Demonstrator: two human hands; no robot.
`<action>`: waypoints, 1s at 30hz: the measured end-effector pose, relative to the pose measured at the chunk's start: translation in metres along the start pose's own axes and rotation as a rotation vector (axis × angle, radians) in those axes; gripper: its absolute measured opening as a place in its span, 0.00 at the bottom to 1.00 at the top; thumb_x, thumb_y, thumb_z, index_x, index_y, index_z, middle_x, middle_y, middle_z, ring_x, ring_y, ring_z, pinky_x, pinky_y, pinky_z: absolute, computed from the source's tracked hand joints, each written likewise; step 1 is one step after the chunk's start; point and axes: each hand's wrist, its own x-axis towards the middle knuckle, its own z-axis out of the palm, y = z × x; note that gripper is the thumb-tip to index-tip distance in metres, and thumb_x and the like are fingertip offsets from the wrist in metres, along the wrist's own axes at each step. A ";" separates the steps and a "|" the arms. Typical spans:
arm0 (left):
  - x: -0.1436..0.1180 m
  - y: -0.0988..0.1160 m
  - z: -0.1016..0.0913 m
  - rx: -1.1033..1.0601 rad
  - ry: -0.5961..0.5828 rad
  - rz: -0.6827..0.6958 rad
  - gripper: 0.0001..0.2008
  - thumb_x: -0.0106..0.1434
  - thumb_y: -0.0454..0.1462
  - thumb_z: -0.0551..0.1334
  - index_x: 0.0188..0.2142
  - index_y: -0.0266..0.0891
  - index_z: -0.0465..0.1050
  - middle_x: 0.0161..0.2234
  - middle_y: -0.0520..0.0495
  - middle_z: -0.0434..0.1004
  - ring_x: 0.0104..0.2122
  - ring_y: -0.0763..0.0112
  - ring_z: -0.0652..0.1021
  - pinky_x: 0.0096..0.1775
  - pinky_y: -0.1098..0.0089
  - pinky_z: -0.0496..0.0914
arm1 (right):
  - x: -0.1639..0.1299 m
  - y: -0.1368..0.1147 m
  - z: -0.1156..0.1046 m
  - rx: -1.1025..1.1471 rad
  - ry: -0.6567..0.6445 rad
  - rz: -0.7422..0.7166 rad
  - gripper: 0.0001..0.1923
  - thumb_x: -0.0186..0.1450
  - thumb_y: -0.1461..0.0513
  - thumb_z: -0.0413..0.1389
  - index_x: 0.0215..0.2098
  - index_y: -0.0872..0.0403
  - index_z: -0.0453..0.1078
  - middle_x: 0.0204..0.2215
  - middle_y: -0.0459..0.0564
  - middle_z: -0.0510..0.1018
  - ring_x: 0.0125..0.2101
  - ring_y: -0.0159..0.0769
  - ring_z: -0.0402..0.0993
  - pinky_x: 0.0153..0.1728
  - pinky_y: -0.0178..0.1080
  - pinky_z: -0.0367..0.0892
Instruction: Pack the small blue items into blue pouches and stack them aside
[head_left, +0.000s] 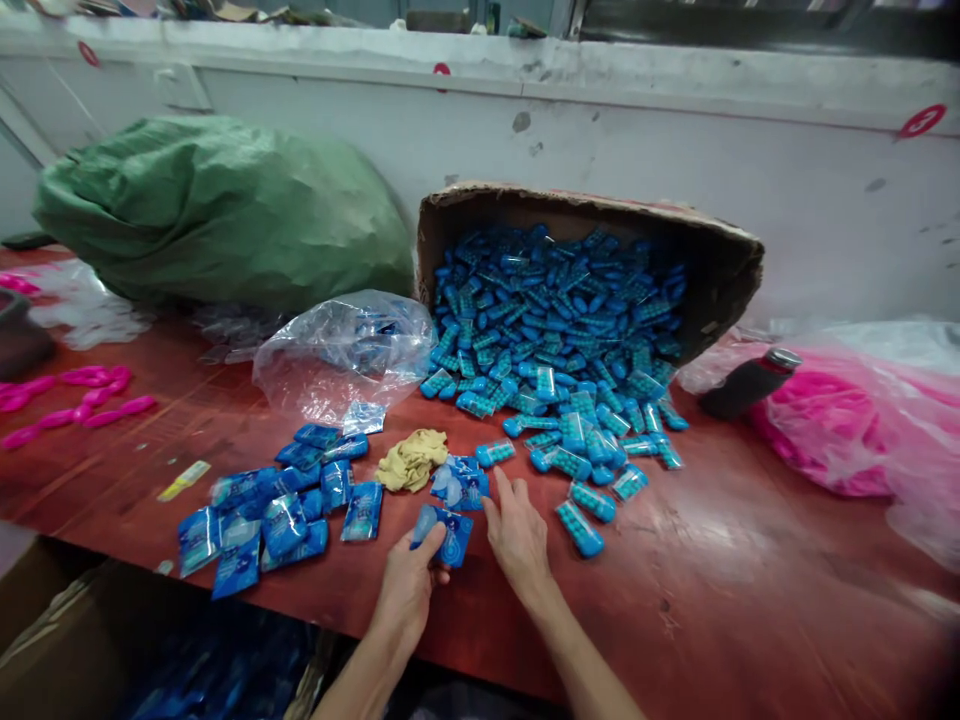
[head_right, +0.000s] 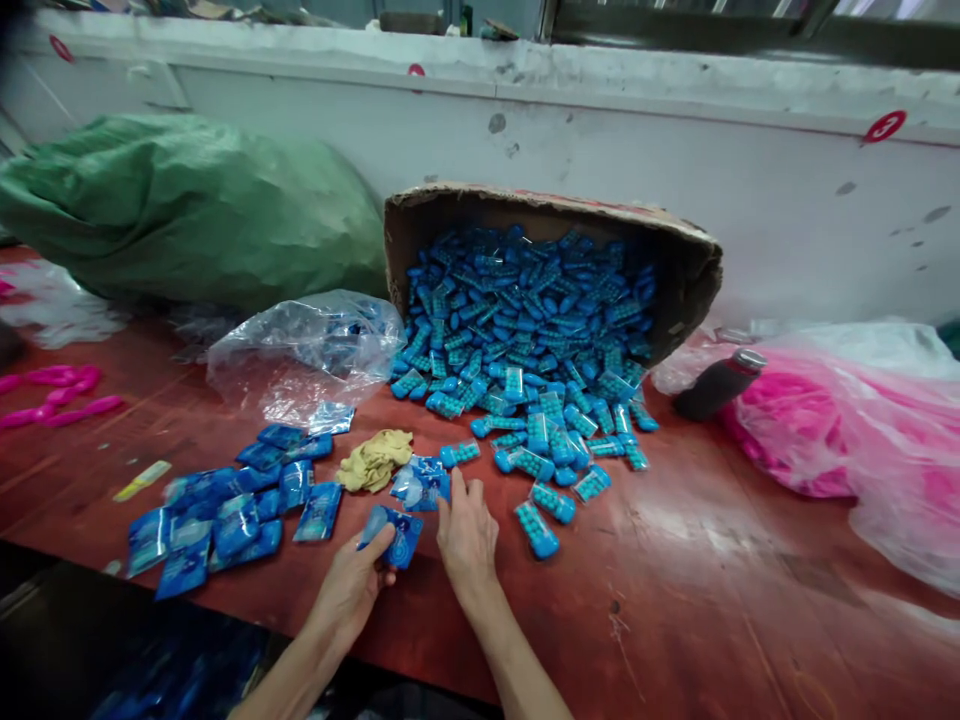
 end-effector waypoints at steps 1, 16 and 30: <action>0.001 -0.001 0.002 -0.008 0.006 0.005 0.15 0.41 0.42 0.68 0.23 0.35 0.67 0.15 0.56 0.67 0.14 0.78 0.66 0.14 0.77 0.57 | -0.003 0.000 -0.002 0.021 0.032 -0.013 0.20 0.62 0.60 0.46 0.52 0.52 0.61 0.38 0.55 0.69 0.35 0.42 0.70 0.30 0.37 0.62; -0.003 -0.006 -0.004 0.222 -0.105 -0.060 0.16 0.38 0.43 0.68 0.20 0.35 0.66 0.13 0.54 0.67 0.11 0.77 0.67 0.13 0.76 0.57 | -0.009 0.009 0.010 0.464 -0.096 0.100 0.15 0.62 0.57 0.45 0.22 0.55 0.65 0.18 0.44 0.68 0.21 0.31 0.64 0.24 0.32 0.58; 0.000 -0.009 0.014 0.037 -0.049 -0.008 0.15 0.38 0.39 0.69 0.22 0.34 0.67 0.14 0.55 0.69 0.12 0.76 0.68 0.12 0.76 0.59 | -0.021 0.004 -0.020 0.369 -0.034 0.077 0.16 0.61 0.59 0.48 0.46 0.55 0.66 0.34 0.53 0.72 0.34 0.39 0.70 0.36 0.38 0.63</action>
